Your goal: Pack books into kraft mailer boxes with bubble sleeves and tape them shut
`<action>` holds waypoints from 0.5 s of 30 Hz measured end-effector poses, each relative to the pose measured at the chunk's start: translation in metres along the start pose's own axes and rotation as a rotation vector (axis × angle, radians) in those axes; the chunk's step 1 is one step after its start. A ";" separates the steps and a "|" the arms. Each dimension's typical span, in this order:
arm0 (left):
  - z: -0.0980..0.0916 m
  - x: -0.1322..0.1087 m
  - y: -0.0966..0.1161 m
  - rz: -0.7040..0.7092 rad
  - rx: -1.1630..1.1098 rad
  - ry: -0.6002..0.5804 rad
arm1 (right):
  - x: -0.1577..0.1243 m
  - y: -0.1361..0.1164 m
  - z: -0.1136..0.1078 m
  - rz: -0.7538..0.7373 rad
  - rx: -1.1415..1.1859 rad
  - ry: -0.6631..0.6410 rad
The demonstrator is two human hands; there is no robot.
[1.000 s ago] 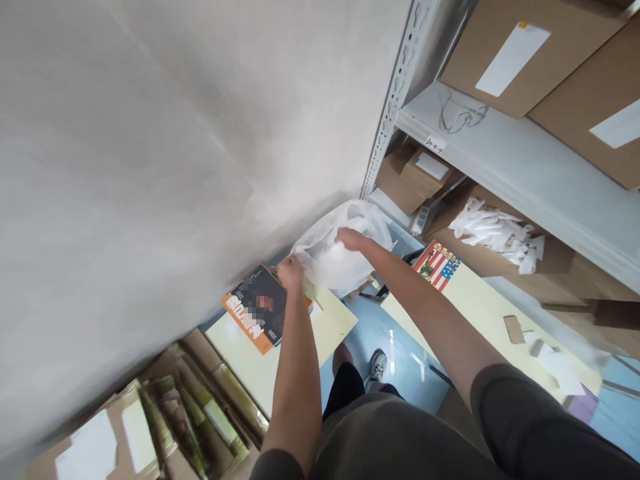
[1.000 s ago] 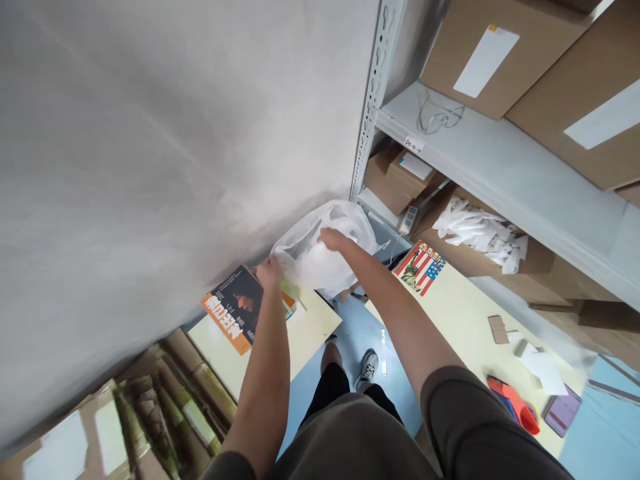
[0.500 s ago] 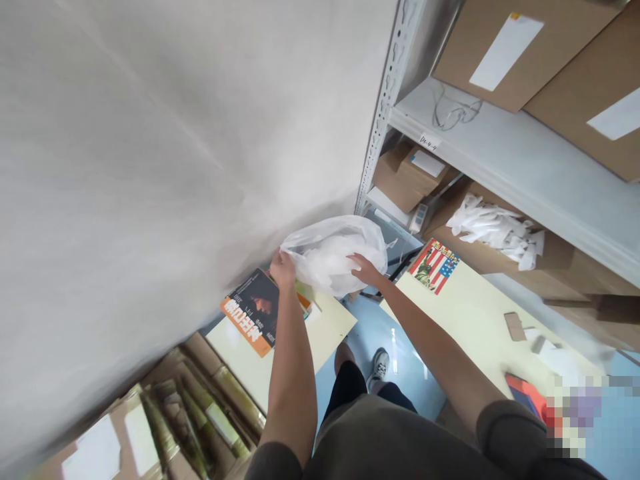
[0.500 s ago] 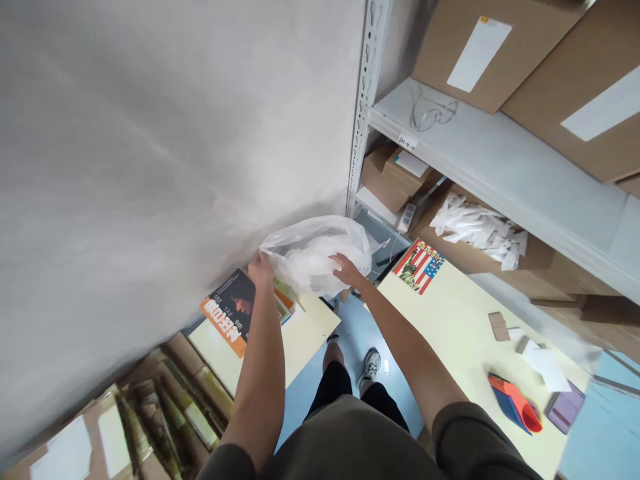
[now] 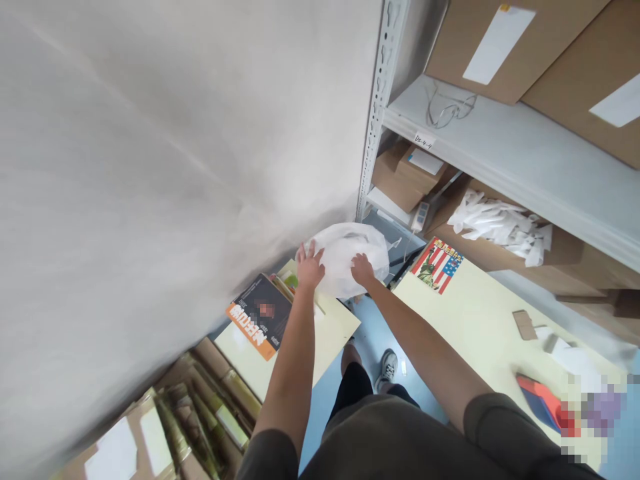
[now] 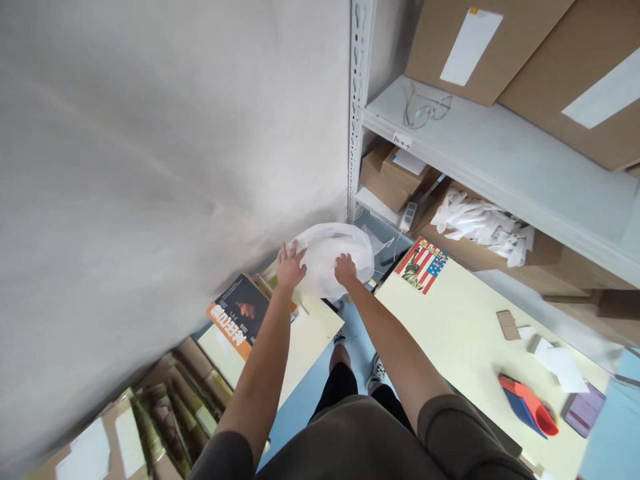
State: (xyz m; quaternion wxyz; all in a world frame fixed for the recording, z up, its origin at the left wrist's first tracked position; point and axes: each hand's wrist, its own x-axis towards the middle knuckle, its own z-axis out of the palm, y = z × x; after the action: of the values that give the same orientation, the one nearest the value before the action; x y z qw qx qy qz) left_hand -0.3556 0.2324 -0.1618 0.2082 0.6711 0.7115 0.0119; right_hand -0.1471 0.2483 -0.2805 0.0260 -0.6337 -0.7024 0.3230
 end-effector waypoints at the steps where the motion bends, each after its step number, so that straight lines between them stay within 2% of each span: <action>1: 0.002 0.006 -0.007 -0.042 0.007 -0.016 | -0.002 0.000 -0.005 -0.036 -0.028 0.006; 4: 0.001 0.022 -0.022 -0.160 0.011 -0.039 | -0.006 -0.001 -0.024 -0.105 -0.033 0.075; 7: -0.012 0.031 -0.029 -0.199 0.000 -0.091 | -0.008 -0.004 -0.043 -0.037 0.063 0.165; 11: -0.032 0.025 -0.036 -0.159 0.023 -0.071 | -0.006 -0.018 -0.062 0.100 0.221 0.190; 15: -0.048 0.011 -0.043 -0.140 0.039 -0.020 | -0.003 -0.046 -0.079 -0.026 0.355 0.200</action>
State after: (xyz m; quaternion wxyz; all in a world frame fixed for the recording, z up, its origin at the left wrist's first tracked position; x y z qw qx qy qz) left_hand -0.4117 0.2512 -0.1338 0.2025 0.6237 0.7546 -0.0231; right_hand -0.1513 0.2796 -0.1950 0.2112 -0.6392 -0.6363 0.3767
